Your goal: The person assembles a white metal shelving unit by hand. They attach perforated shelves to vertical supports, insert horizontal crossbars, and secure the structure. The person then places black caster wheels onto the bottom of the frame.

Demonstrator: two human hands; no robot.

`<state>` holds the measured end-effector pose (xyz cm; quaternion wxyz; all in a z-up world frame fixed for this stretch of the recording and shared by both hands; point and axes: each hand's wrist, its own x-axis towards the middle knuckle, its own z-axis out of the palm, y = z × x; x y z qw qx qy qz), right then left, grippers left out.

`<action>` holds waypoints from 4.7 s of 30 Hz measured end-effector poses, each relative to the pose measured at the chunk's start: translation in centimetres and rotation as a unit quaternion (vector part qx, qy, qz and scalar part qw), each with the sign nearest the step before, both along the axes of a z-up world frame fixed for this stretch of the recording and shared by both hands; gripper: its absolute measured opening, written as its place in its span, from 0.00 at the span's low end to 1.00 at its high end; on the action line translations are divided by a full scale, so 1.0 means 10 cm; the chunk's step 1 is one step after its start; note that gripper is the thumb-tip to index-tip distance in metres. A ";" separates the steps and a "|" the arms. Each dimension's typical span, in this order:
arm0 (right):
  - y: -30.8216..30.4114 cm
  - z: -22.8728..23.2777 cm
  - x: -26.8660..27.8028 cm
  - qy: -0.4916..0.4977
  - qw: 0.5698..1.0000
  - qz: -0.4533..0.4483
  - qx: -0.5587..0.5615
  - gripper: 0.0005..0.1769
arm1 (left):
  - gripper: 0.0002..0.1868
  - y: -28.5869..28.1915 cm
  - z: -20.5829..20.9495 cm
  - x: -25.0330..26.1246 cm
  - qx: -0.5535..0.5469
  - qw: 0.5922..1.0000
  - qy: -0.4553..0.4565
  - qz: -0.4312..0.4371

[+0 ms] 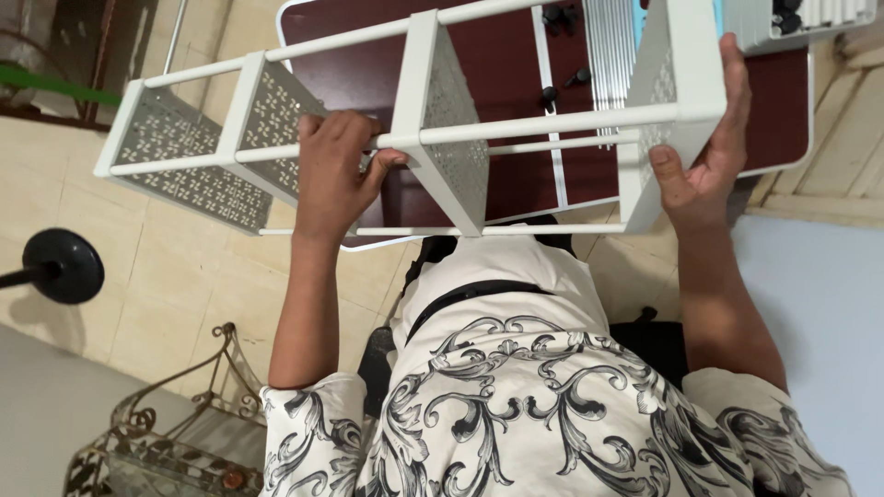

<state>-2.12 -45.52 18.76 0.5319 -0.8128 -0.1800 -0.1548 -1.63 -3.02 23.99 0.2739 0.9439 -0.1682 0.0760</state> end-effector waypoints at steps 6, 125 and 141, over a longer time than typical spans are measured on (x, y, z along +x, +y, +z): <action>0.00 -0.04 0.15 -0.019 0.999 0.038 0.002 0.46 | 0.35 -0.18 -0.01 0.03 -0.084 0.996 0.002 -0.008; 0.11 -0.06 0.84 0.221 0.927 0.186 0.238 0.23 | 0.14 -0.98 0.22 0.58 0.013 0.988 -0.057 -0.144; 0.24 0.00 0.46 0.285 0.916 0.165 0.228 0.22 | 0.18 -0.98 0.31 0.44 0.127 0.975 -0.043 -0.178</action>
